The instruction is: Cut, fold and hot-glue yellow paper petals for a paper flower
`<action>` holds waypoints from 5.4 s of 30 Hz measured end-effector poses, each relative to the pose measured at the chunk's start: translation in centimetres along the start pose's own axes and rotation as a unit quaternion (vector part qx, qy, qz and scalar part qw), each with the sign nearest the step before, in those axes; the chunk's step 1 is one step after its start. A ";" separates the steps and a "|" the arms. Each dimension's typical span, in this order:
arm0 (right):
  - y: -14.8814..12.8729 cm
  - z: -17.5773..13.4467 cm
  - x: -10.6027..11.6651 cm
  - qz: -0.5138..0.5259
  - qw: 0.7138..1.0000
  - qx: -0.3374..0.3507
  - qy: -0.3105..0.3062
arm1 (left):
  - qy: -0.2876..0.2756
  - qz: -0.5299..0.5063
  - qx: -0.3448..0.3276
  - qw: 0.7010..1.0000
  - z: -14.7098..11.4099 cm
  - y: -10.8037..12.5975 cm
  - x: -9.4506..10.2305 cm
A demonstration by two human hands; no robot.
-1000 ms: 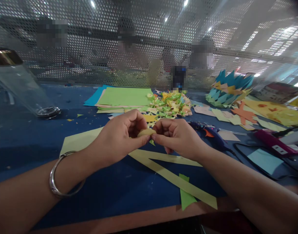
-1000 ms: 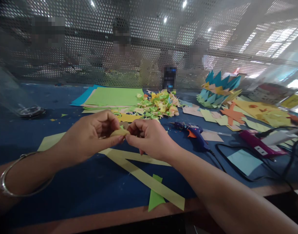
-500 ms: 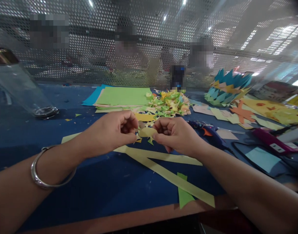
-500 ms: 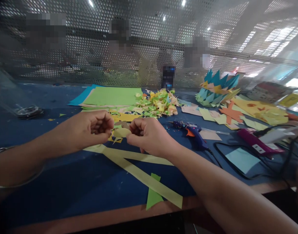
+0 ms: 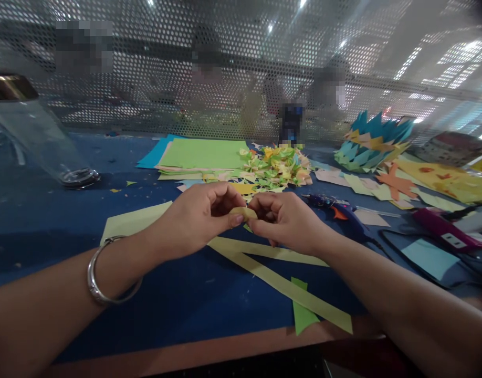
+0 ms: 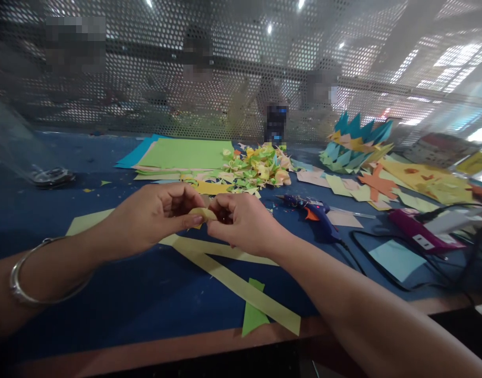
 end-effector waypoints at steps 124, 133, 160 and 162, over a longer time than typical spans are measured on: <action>-1.0 -0.3 2.0 0.000 0.981 0.109 0.160 | 0.122 -0.024 -0.032 0.992 -1.0 0.6 0.6; -0.7 0.0 1.7 0.092 0.987 0.068 0.111 | 0.080 -0.107 0.023 0.991 -0.4 -0.1 0.0; -0.7 0.0 1.6 0.199 0.978 0.017 0.065 | -0.021 -0.094 0.028 0.995 0.1 -0.3 -0.4; -0.7 0.0 1.6 0.202 0.977 0.016 0.062 | -0.015 -0.101 0.034 0.994 0.1 -0.4 -0.3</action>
Point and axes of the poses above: each hand's wrist, its own z-axis towards the middle knuckle, its own x-axis out of the back of the hand, y = z × x, the point moved 7 cm from there along z, towards the middle knuckle, and after that the axes turned 7 degrees about y, right-handed, at the moved point
